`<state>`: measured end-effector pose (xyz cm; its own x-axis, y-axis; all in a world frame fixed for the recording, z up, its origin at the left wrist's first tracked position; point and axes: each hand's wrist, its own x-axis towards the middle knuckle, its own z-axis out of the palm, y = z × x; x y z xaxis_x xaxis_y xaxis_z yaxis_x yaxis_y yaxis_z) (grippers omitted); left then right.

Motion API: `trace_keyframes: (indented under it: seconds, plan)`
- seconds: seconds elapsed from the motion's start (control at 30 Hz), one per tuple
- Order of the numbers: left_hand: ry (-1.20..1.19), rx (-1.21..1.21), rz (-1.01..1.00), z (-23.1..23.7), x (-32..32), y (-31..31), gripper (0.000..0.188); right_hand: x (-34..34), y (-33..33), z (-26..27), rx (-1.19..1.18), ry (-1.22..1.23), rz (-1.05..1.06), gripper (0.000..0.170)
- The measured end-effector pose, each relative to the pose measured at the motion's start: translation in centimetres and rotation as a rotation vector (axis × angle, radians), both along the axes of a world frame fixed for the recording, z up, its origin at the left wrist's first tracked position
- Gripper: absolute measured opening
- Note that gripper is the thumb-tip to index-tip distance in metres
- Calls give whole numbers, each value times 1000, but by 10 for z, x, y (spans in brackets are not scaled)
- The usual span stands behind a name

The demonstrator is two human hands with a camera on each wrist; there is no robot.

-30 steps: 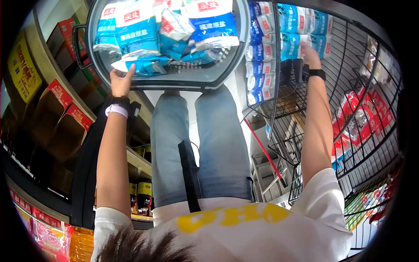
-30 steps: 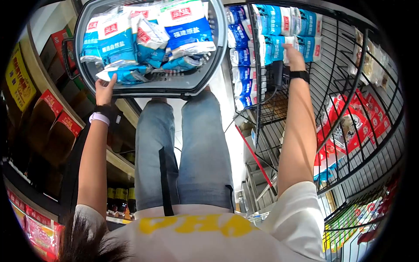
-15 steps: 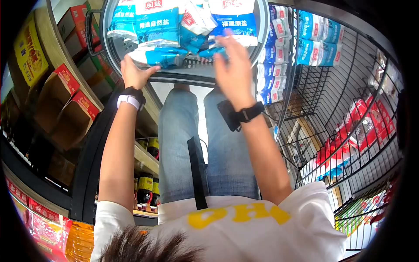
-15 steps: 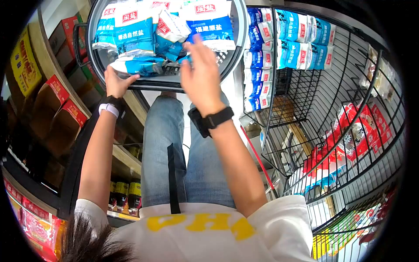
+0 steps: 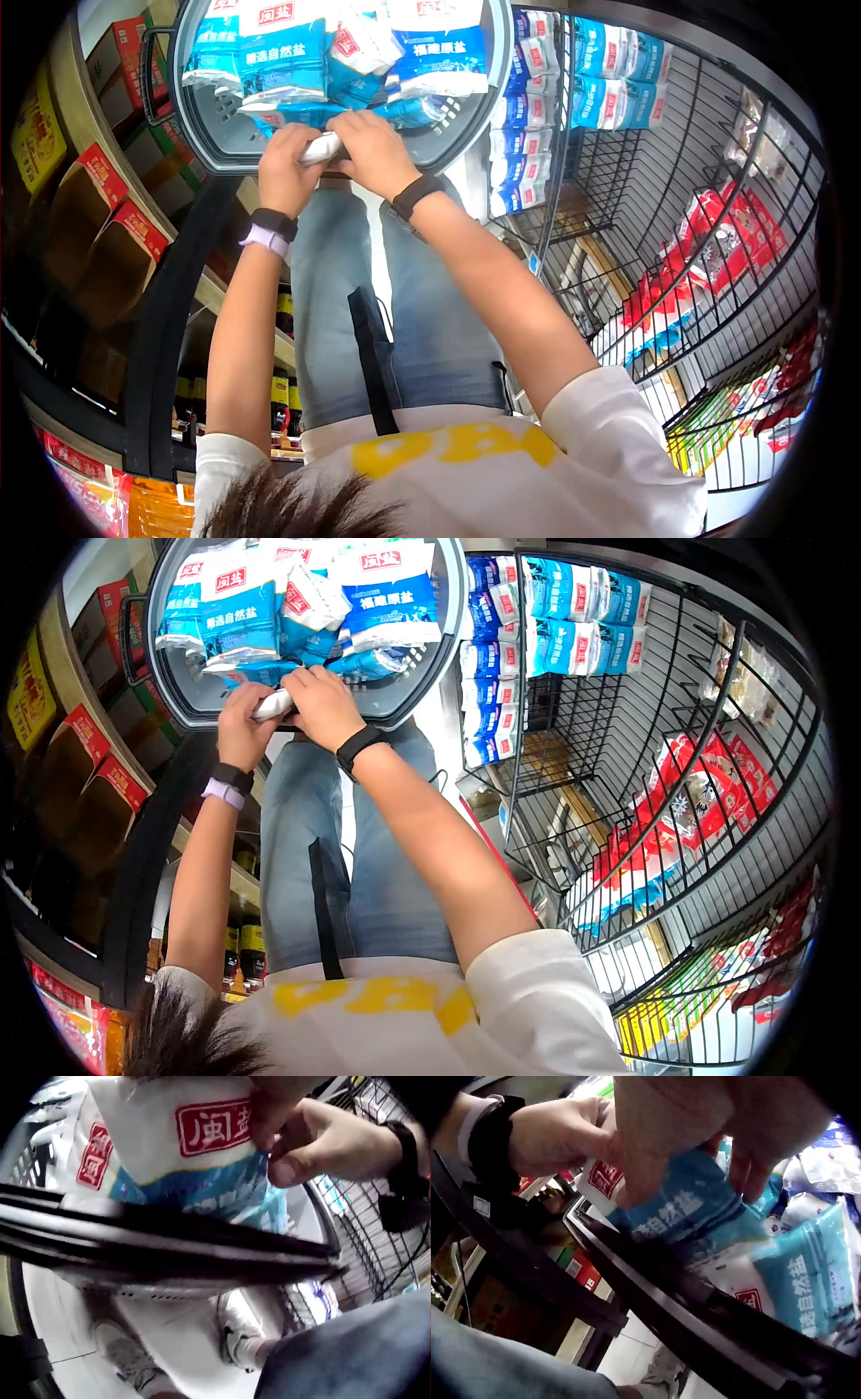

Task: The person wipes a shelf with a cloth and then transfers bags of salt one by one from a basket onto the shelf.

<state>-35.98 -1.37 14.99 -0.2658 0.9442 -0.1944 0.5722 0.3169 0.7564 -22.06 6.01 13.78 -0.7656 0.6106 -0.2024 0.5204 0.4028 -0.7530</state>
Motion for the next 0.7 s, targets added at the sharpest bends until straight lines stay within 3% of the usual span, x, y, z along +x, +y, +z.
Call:
trace_keyframes:
  seconds: [0.07,0.27,0.33,0.37,0.47,0.5,0.6,0.63,0.67,0.7]
  plan:
    - [-41,-14,-8,21,1,9,25,3,2,-2,-9,146,-82,38]
    - [-23,86,-61,57,6,33,31,23,25,36,-136,184,-126,30]
    - [-115,150,132,64,15,47,36,30,32,53,-254,208,-375,28]
    - [-41,129,124,65,11,52,36,39,37,58,-299,247,-484,28]
    - [-354,102,414,54,12,65,26,76,62,92,-514,319,-830,29]
    - [-394,-11,467,57,12,69,24,90,71,103,-464,280,-967,32]
    - [-455,-6,401,39,4,66,24,135,102,113,-581,555,-1442,33]
    - [-454,-6,401,36,3,64,24,153,114,108,-664,676,-1461,33]
    - [-449,-51,416,32,2,62,24,201,126,84,-725,521,-1409,33]
    - [-444,-97,429,29,1,60,24,208,142,90,-851,524,-1453,34]
